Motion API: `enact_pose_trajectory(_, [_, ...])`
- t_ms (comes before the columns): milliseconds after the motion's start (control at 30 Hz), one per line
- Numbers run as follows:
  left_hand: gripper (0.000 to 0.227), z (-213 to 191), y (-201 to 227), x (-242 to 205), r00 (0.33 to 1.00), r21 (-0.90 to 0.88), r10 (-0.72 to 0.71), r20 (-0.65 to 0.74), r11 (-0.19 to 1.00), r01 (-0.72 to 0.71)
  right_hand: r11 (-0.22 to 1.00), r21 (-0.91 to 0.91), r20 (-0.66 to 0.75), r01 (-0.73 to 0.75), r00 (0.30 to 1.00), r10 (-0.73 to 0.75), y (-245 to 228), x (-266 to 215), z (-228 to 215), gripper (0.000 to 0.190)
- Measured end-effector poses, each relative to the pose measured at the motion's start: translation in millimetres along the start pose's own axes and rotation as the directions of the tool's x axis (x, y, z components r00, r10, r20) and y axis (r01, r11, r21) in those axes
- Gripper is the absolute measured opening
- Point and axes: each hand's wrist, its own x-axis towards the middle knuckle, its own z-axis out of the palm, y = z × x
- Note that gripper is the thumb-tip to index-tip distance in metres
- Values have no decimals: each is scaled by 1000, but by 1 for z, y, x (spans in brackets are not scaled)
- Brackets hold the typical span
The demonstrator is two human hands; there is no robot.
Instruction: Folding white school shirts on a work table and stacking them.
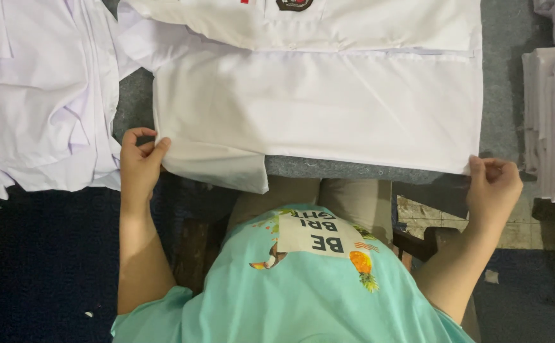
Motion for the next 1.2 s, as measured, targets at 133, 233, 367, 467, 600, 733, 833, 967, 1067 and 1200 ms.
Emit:
enact_pose_trajectory(133, [25,-1,1,0,1000,34,2,26,999,-3,993,115,21,-13,1000,10,-17,-5,-6,10])
enact_pose_trajectory(233, [25,0,5,-1,999,89,19,36,996,-22,988,144,37,-58,998,53,-16,-4,-5,13])
enact_pose_trajectory(367, [29,-4,14,-1,999,313,-12,42,950,-1,996,86,64,-39,997,33,-10,-3,-7,9])
enact_pose_trajectory(467, [38,-4,30,-2,998,434,57,-1,900,-51,998,18,53,52,997,-53,-17,3,-17,16])
enact_pose_trajectory(600, [42,0,34,20,905,513,423,-43,787,-343,994,-58,11,88,996,-87,-29,24,-27,15])
enact_pose_trajectory(733, [35,31,38,61,937,365,348,-3,873,-323,976,15,-5,217,976,-217,-70,52,-25,8])
enact_pose_trajectory(833, [40,64,50,92,982,203,178,69,961,-188,982,158,94,98,989,-114,-100,80,-13,10])
enact_pose_trajectory(967, [78,96,90,113,976,45,-155,150,988,150,718,580,494,-385,867,66,-122,123,4,38])
enact_pose_trajectory(1067, [102,103,98,136,944,27,-274,184,961,274,508,582,645,-635,741,188,-105,165,27,44])
enact_pose_trajectory(1200, [73,107,99,155,932,10,-305,195,951,309,410,581,681,-703,696,229,-102,188,48,52])
